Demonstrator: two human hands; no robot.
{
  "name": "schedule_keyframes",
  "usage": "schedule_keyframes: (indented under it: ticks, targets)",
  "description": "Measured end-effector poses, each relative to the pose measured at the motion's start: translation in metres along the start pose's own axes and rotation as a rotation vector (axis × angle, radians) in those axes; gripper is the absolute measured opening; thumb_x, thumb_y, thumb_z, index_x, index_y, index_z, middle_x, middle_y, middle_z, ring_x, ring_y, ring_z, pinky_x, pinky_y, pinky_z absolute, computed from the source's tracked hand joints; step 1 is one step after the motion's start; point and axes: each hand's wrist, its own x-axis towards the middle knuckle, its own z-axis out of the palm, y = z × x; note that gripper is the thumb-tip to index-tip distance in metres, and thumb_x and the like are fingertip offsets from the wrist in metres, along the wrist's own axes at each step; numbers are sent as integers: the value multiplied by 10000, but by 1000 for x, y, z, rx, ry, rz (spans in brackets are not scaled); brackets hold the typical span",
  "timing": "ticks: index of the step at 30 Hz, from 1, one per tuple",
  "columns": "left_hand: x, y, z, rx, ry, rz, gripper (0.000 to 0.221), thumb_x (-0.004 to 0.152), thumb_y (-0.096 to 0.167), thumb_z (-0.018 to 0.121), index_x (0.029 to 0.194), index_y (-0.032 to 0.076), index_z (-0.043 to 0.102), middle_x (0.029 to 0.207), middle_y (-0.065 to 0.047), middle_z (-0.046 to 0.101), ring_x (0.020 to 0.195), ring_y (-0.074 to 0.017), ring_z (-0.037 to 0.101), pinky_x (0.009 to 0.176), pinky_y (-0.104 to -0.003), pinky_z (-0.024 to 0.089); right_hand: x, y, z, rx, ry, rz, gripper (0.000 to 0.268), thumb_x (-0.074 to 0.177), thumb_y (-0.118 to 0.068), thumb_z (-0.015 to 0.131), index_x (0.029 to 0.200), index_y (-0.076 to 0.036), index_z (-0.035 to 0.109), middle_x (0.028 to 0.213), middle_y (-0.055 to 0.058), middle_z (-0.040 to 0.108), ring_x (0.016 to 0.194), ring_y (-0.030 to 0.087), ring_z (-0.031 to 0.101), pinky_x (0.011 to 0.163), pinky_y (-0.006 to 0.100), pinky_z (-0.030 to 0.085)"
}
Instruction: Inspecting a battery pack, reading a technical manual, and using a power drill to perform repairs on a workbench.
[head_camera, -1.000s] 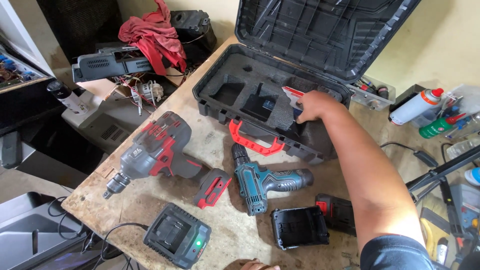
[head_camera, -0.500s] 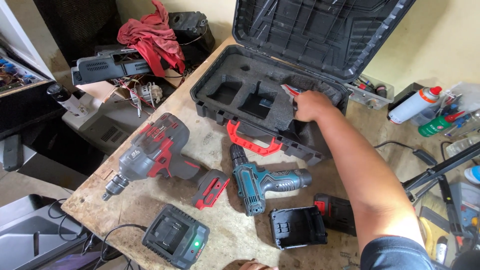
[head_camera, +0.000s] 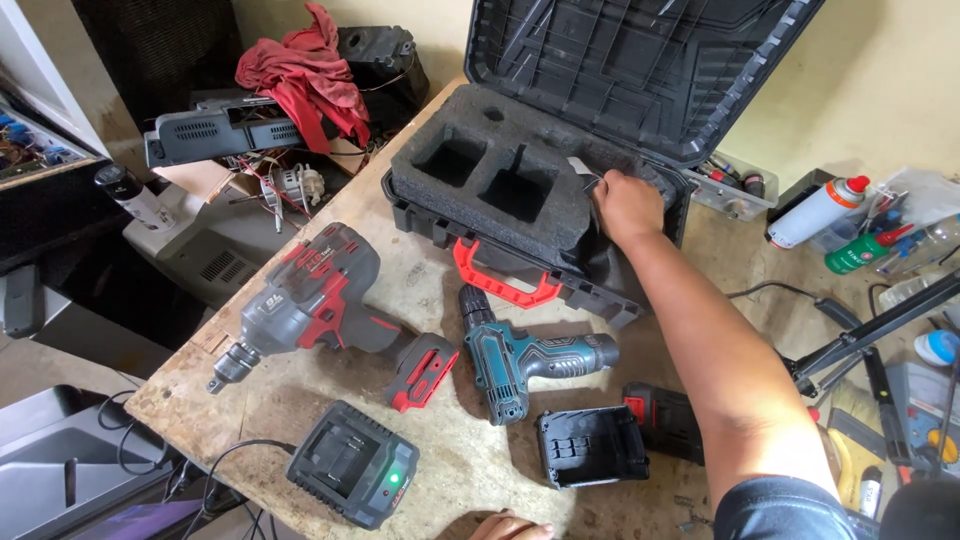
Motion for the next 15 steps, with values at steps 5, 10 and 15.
schedule_keyframes:
  ticks: [5, 10, 15]
  targets:
    - [5, -5, -21, -12, -181, 56, 214, 974, 280, 643, 1104, 145, 746, 917, 7, 732, 748, -188, 720, 816, -369, 618, -4, -5, -7, 52, -62, 68, 339, 1090, -266, 383, 997, -17, 594, 804, 215, 694, 727, 474, 661, 623, 599, 481]
    - [6, -4, -32, 13, -308, 61, 271, 1004, 287, 589, 1214, 165, 711, 1007, 4, 725, 872, -218, 725, 892, -398, 591, 7, 18, 0, 176, -41, 210, 361, 1051, -294, 380, 906, -28, 576, 848, 286, 683, 829, 572, 624, 744, 636, 433]
    - [26, 16, -50, -42, -609, -285, 562, 986, 644, 588, 1357, 227, 655, 1118, -25, 733, 1168, -277, 650, 909, -449, 532, -9, 10, -42, 720, -228, 520, 315, 943, -268, 388, 824, -59, 591, 706, 156, 660, 567, 297, 668, 584, 399, 507]
